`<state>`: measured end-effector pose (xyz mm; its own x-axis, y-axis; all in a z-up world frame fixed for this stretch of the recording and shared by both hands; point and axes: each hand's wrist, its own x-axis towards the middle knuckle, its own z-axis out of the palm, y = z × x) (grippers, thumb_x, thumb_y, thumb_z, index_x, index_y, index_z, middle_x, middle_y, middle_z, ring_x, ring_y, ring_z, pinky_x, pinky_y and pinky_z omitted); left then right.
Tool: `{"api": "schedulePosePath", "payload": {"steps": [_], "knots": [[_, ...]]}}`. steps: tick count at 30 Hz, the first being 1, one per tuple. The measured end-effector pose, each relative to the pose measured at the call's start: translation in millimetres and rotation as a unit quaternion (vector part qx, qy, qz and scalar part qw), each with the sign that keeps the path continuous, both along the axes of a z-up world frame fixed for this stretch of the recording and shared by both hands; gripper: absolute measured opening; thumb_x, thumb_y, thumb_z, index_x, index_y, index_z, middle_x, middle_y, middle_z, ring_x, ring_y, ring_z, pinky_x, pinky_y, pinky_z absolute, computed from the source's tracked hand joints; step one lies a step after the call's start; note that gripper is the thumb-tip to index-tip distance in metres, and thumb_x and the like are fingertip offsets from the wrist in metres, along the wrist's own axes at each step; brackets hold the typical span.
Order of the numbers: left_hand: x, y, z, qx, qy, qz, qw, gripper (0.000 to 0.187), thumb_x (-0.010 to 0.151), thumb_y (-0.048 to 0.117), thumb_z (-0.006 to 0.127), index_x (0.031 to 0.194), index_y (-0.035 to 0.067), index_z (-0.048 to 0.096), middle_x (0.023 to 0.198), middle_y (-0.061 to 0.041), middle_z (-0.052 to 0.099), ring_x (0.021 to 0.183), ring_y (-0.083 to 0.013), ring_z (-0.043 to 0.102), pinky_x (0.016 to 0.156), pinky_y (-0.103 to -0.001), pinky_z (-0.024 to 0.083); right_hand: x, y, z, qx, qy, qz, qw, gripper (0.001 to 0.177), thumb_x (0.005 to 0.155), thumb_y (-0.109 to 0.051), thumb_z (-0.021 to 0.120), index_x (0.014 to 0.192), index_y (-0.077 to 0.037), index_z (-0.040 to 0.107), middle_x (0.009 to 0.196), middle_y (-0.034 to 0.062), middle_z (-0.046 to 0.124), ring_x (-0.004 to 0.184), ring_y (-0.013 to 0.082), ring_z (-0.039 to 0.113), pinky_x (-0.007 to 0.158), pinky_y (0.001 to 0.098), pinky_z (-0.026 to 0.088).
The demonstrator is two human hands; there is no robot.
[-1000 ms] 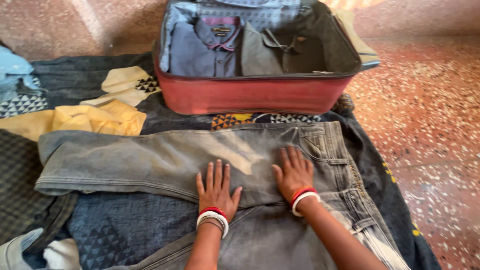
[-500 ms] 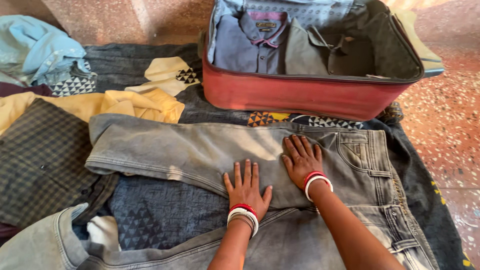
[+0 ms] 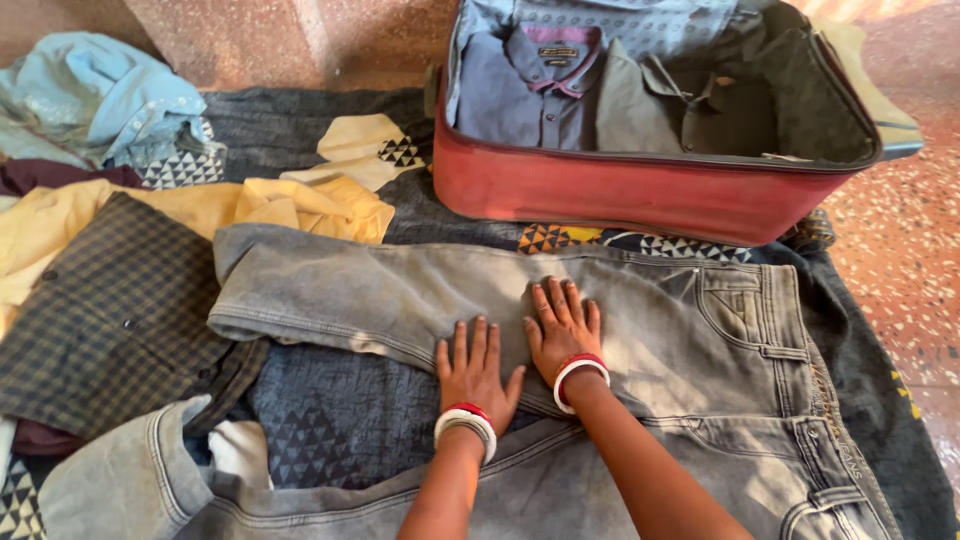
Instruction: The person folds a dark gray shirt and a pair of gray jeans on a patterned mat, then places the folded shirt into an open red suitcase. The person handles the clothes by hand, smoothing and folding them methodically.
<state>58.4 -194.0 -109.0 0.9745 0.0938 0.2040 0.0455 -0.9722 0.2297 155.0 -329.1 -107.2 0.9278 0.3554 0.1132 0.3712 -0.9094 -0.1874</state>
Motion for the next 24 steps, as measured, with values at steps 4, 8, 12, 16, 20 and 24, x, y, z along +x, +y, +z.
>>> {"api": "schedulePosePath", "payload": {"steps": [4, 8, 12, 16, 20, 24], "knots": [[-4, 48, -3, 0.012, 0.066, 0.065, 0.996, 0.076, 0.096, 0.053, 0.047, 0.156, 0.009, 0.031, 0.165, -0.012, 0.025, 0.152, -0.0334, 0.017, 0.120, -0.057, 0.010, -1, -2, 3, 0.007, -0.008, -0.010, 1.000, 0.063, 0.100, -0.043, 0.042, 0.159, -0.021, 0.032, 0.167, 0.0053, 0.025, 0.155, 0.0274, 0.017, 0.122, 0.0515, 0.011], [-17, 112, -3, 0.041, 0.050, 0.121, 0.991, 0.069, 0.097, 0.048, 0.045, 0.156, 0.014, 0.034, 0.166, -0.005, 0.029, 0.153, -0.0306, 0.020, 0.117, -0.059, 0.011, -3, 1, 4, 0.015, 0.001, -0.009, 1.000, 0.063, 0.100, -0.044, 0.041, 0.159, -0.023, 0.032, 0.167, 0.0048, 0.024, 0.154, 0.0273, 0.015, 0.122, 0.0501, 0.010], [-31, 146, -13, 0.093, -0.013, 0.085, 0.992, 0.056, 0.096, 0.035, 0.050, 0.149, 0.018, 0.046, 0.158, -0.001, 0.042, 0.149, -0.0249, 0.031, 0.119, -0.058, 0.018, -3, -2, 4, 0.014, 0.003, -0.010, 1.000, 0.062, 0.101, -0.045, 0.040, 0.158, -0.023, 0.032, 0.167, 0.0054, 0.024, 0.155, 0.0272, 0.015, 0.123, 0.0493, 0.010], [-39, 171, -26, 0.025, -0.073, 0.160, 0.984, 0.052, 0.089, 0.023, 0.061, 0.139, 0.009, 0.053, 0.147, -0.013, 0.050, 0.142, -0.0311, 0.042, 0.119, -0.053, 0.029, -3, 1, 7, 0.008, 0.005, -0.018, 1.000, 0.063, 0.100, -0.045, 0.041, 0.158, -0.024, 0.032, 0.167, 0.0048, 0.025, 0.154, 0.0268, 0.016, 0.122, 0.0496, 0.010], [-25, 189, -46, -0.144, -0.294, 0.305, 0.894, 0.058, 0.096, 0.018, 0.069, 0.143, -0.006, 0.044, 0.141, -0.031, 0.049, 0.131, -0.0449, 0.046, 0.110, -0.052, 0.039, -4, 2, 7, 0.000, -0.004, -0.017, 1.000, 0.063, 0.100, -0.044, 0.043, 0.158, -0.023, 0.033, 0.166, 0.0051, 0.026, 0.154, 0.0273, 0.017, 0.122, 0.0500, 0.012], [16, 229, -47, -0.392, -0.429, 0.451, 0.677, 0.058, 0.103, 0.023, 0.073, 0.143, -0.004, 0.041, 0.135, -0.027, 0.052, 0.114, -0.0375, 0.060, 0.098, -0.042, 0.052, -5, 2, 6, 0.009, -0.017, -0.014, 1.000, 0.062, 0.100, -0.044, 0.044, 0.158, -0.023, 0.035, 0.166, 0.0054, 0.029, 0.154, 0.0276, 0.019, 0.122, 0.0503, 0.013]]}}
